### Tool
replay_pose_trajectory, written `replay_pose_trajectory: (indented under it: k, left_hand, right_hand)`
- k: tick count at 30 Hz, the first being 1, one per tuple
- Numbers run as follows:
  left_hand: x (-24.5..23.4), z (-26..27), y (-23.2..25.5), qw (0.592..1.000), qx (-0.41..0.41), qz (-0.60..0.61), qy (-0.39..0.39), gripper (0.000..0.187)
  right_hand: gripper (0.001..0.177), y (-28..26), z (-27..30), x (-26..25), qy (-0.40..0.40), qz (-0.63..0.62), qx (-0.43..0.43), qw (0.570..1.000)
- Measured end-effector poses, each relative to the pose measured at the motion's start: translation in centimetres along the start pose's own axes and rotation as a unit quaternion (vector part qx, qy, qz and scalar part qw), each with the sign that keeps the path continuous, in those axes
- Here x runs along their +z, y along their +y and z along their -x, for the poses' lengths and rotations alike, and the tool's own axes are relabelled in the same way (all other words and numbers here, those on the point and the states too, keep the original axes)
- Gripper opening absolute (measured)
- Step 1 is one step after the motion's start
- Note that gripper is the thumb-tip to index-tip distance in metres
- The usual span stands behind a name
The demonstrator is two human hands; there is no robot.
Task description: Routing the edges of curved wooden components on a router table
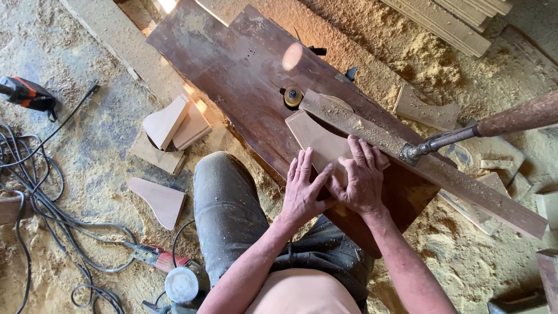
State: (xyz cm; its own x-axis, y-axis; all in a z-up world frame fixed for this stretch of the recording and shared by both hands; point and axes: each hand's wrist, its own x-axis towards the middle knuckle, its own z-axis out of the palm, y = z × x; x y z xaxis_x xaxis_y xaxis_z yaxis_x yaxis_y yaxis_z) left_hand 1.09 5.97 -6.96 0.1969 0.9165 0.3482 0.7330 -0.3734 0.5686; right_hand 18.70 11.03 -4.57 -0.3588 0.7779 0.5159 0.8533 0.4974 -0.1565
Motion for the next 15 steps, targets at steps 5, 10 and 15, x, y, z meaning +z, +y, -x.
replay_pose_trajectory:
  k: [5,10,15]
  left_hand:
    - [-0.1,-0.1,0.1,1.000,0.000,-0.007,0.000,0.105]
    - [0.3,0.2,-0.2,1.000,0.001,-0.007,0.002,0.102]
    - [0.4,0.1,-0.4,0.999,0.007,-0.013,0.030,0.109]
  right_hand:
    - [0.050,-0.5,-0.7,-1.0,-0.003,-0.007,-0.005,1.000]
    - [0.084,-0.4,-0.4,-1.1,-0.039,-0.024,-0.004,0.999]
    - [0.074,-0.7,-0.5,-0.4,-0.034,-0.002,0.010,0.999]
